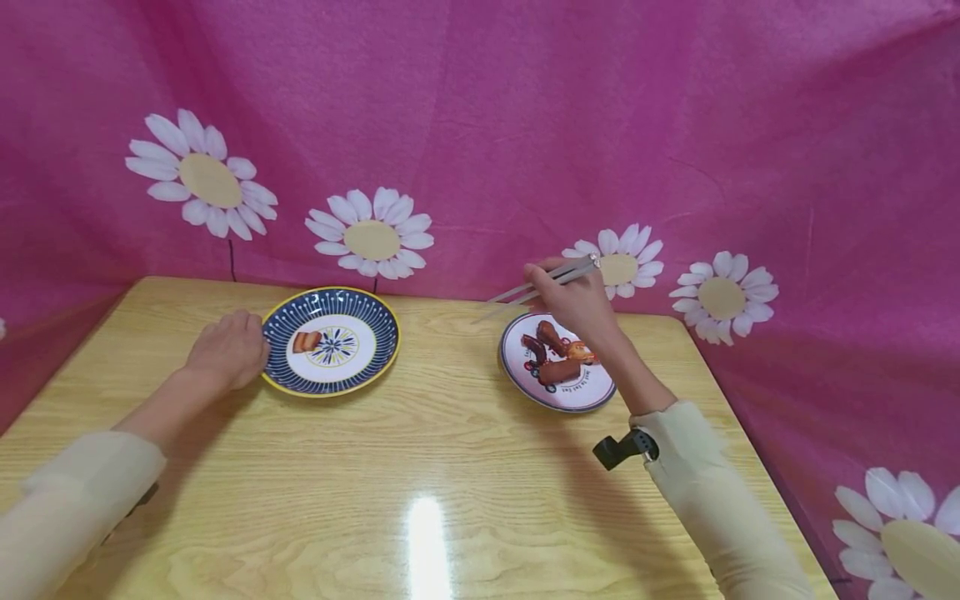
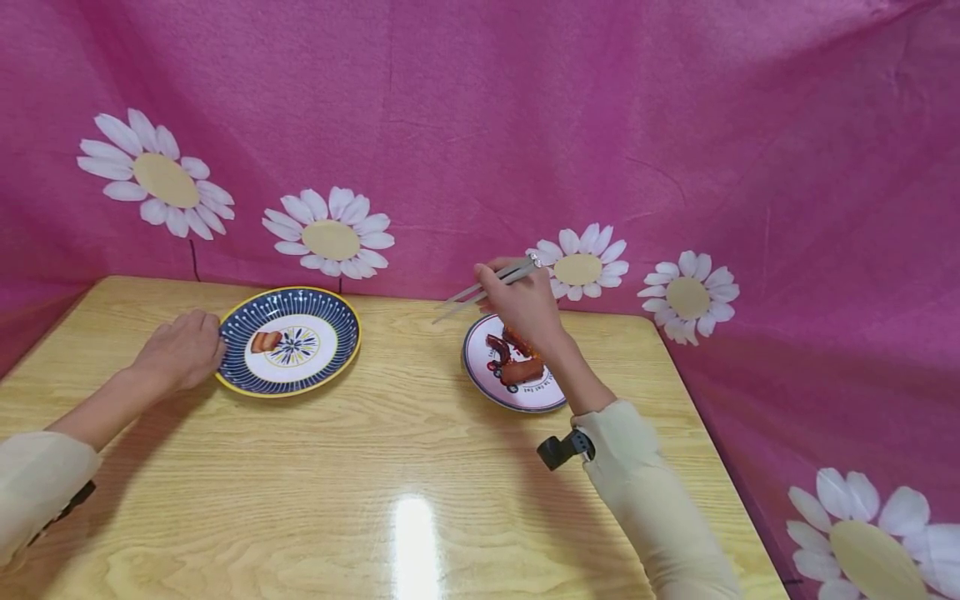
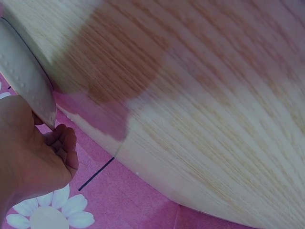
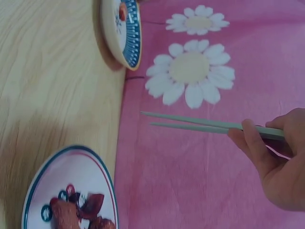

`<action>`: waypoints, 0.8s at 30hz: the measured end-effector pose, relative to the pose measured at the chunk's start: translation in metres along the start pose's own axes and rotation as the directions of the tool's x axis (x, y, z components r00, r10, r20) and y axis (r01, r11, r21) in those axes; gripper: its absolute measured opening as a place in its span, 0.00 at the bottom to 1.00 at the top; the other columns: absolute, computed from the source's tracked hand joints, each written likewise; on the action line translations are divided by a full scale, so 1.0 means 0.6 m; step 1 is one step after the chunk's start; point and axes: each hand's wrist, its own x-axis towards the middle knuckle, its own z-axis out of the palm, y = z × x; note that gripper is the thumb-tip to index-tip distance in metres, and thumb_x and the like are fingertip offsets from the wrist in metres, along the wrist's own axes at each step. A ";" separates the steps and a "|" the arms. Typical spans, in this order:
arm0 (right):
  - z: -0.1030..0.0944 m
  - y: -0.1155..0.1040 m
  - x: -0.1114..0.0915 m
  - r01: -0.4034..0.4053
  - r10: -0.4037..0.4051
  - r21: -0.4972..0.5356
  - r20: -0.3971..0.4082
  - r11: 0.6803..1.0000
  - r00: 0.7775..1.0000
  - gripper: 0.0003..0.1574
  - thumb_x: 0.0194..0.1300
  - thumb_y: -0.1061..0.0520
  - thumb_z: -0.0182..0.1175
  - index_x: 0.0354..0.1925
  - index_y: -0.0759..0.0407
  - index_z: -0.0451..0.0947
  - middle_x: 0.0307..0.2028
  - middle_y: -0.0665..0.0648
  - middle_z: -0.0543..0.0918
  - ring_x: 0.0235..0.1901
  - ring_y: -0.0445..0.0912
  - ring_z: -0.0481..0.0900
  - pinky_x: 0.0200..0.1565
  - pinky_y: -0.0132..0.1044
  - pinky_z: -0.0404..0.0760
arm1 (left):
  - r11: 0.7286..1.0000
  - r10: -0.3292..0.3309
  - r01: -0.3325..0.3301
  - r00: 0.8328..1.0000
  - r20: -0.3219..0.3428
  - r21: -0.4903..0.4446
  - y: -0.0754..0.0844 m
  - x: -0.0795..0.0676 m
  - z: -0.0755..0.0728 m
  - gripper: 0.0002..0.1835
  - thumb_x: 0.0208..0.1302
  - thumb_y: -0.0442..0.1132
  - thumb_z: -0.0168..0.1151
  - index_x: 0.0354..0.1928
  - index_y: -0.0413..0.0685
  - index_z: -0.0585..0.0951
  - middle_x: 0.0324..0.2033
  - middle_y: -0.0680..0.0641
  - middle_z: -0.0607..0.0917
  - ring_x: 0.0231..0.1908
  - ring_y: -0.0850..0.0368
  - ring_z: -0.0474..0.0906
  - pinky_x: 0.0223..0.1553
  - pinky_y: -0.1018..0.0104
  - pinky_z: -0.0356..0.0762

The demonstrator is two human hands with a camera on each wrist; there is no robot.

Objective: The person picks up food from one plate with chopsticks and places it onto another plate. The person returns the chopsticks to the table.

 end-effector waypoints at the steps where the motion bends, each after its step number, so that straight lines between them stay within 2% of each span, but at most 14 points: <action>1: 0.006 -0.003 0.001 0.004 -0.004 -0.001 0.006 1.000 1.000 0.17 0.70 0.55 0.61 0.43 0.70 0.84 0.35 0.68 0.86 0.24 0.46 0.87 0.30 0.41 0.85 | 1.000 0.000 0.000 1.000 0.000 -0.002 0.000 0.000 0.000 0.17 0.68 0.35 0.43 0.44 0.20 0.68 0.41 0.26 0.72 0.47 0.28 0.70 0.46 0.36 0.69; 9: 0.054 -0.014 0.007 0.039 -0.043 0.050 0.080 0.998 0.996 0.16 0.70 0.54 0.59 0.42 0.68 0.84 0.34 0.70 0.86 0.27 0.50 0.88 0.31 0.42 0.85 | 1.000 -0.015 0.015 1.000 0.006 -0.014 -0.002 0.000 0.001 0.18 0.68 0.35 0.43 0.46 0.20 0.68 0.42 0.26 0.72 0.48 0.29 0.69 0.47 0.36 0.68; 15: 0.086 -0.017 0.017 0.046 -0.056 0.082 0.118 0.996 0.991 0.15 0.71 0.56 0.59 0.43 0.69 0.83 0.33 0.66 0.86 0.31 0.60 0.87 0.31 0.41 0.85 | 1.000 -0.008 0.008 1.000 -0.006 -0.015 -0.004 0.001 0.002 0.17 0.68 0.35 0.44 0.44 0.21 0.68 0.41 0.27 0.72 0.46 0.29 0.70 0.45 0.36 0.69; 17: 0.097 -0.018 0.021 0.046 -0.057 0.094 0.129 0.995 0.990 0.14 0.71 0.57 0.59 0.43 0.69 0.83 0.32 0.65 0.86 0.30 0.59 0.87 0.31 0.41 0.85 | 1.000 -0.006 0.006 1.000 -0.005 -0.011 -0.004 0.001 0.002 0.17 0.68 0.35 0.44 0.44 0.20 0.68 0.41 0.27 0.72 0.46 0.29 0.70 0.45 0.36 0.69; 24: 0.130 -0.028 0.032 0.023 -0.040 0.122 0.135 0.992 0.990 0.14 0.70 0.60 0.59 0.40 0.72 0.82 0.29 0.66 0.86 0.24 0.46 0.87 0.30 0.40 0.85 | 1.000 -0.008 0.008 1.000 0.003 -0.012 -0.001 -0.003 -0.001 0.17 0.68 0.35 0.44 0.45 0.20 0.67 0.41 0.27 0.72 0.46 0.29 0.70 0.46 0.36 0.69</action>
